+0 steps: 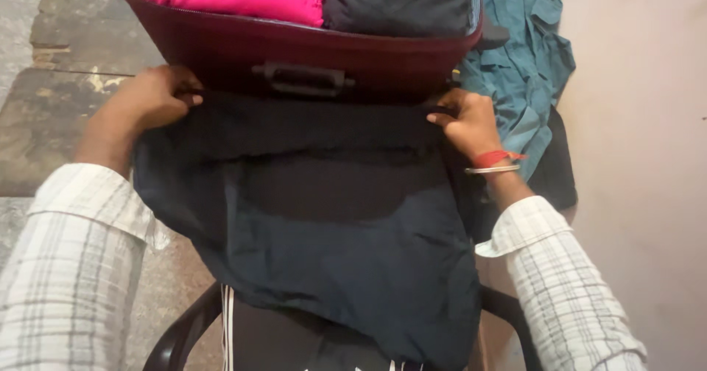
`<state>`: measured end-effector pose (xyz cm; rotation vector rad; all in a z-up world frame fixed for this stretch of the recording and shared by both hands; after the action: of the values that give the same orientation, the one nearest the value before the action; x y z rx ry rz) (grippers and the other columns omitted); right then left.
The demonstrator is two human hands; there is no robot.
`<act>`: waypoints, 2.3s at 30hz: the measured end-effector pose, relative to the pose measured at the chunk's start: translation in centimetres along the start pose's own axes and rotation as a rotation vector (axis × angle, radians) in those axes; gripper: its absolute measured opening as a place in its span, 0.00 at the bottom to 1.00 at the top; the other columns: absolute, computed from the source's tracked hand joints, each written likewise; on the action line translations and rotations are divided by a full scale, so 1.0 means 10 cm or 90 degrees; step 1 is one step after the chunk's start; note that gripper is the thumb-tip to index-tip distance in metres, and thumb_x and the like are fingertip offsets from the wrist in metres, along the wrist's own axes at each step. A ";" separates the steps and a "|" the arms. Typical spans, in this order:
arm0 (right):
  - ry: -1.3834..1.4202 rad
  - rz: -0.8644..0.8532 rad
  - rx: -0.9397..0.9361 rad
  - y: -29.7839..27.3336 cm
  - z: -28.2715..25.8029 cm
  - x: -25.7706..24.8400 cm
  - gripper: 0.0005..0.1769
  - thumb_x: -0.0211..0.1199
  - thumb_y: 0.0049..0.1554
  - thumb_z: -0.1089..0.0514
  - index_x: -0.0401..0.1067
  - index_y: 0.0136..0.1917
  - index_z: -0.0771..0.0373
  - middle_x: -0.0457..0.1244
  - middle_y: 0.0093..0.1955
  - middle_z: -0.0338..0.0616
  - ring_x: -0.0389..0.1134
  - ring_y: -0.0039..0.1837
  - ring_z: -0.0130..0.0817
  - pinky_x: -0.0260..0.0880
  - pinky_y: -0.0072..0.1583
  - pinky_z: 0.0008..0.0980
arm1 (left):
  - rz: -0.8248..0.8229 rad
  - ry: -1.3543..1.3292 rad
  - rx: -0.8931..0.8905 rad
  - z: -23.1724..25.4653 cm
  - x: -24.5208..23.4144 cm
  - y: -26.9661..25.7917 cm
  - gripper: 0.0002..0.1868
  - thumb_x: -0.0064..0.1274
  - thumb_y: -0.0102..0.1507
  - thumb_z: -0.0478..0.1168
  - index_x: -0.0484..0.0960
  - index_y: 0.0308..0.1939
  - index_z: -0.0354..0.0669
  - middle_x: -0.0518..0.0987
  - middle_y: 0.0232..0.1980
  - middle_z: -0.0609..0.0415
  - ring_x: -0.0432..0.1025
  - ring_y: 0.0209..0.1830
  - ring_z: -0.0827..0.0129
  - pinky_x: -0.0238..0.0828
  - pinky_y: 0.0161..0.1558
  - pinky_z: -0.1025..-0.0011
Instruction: The person folds a black t-shirt and a dark blue long-sleeved shirt on a table before placing them into a suitcase already containing other folded items.
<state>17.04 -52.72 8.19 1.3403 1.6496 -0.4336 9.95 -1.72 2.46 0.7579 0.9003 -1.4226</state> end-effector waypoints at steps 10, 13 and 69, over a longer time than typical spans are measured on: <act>0.085 -0.162 0.122 -0.17 0.54 0.15 0.18 0.65 0.66 0.51 0.74 0.61 0.66 0.71 0.56 0.54 0.71 0.57 0.38 0.69 0.57 0.33 | 0.234 0.245 0.006 -0.06 0.29 -0.40 0.18 0.59 0.64 0.40 0.81 0.58 0.44 0.80 0.53 0.41 0.71 0.56 0.44 0.65 0.56 0.45; 0.109 -0.186 0.118 -0.37 0.71 0.00 0.19 0.66 0.63 0.53 0.73 0.62 0.66 0.71 0.55 0.51 0.73 0.57 0.38 0.70 0.58 0.33 | 0.336 0.248 0.102 0.22 0.35 -0.69 0.18 0.56 0.70 0.45 0.76 0.62 0.45 0.73 0.62 0.44 0.65 0.65 0.52 0.59 0.66 0.47; -0.111 -0.054 -0.237 -0.59 -1.17 0.63 0.28 0.60 0.64 0.48 0.65 0.71 0.63 0.59 0.71 0.57 0.61 0.70 0.58 0.61 0.70 0.50 | 0.220 0.109 0.244 1.31 0.66 -1.00 0.34 0.50 0.66 0.57 0.70 0.74 0.49 0.64 0.79 0.46 0.56 0.79 0.51 0.43 0.73 0.39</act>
<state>6.81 -42.36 7.24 0.9337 1.5536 -0.2665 0.51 -16.70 3.89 1.2743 0.5891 -1.2451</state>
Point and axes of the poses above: each hand's wrist, its own y-axis towards the middle knuckle, its own x-axis out of the palm, z = x × y, the point moved 4 cm from there along y, towards the middle knuckle
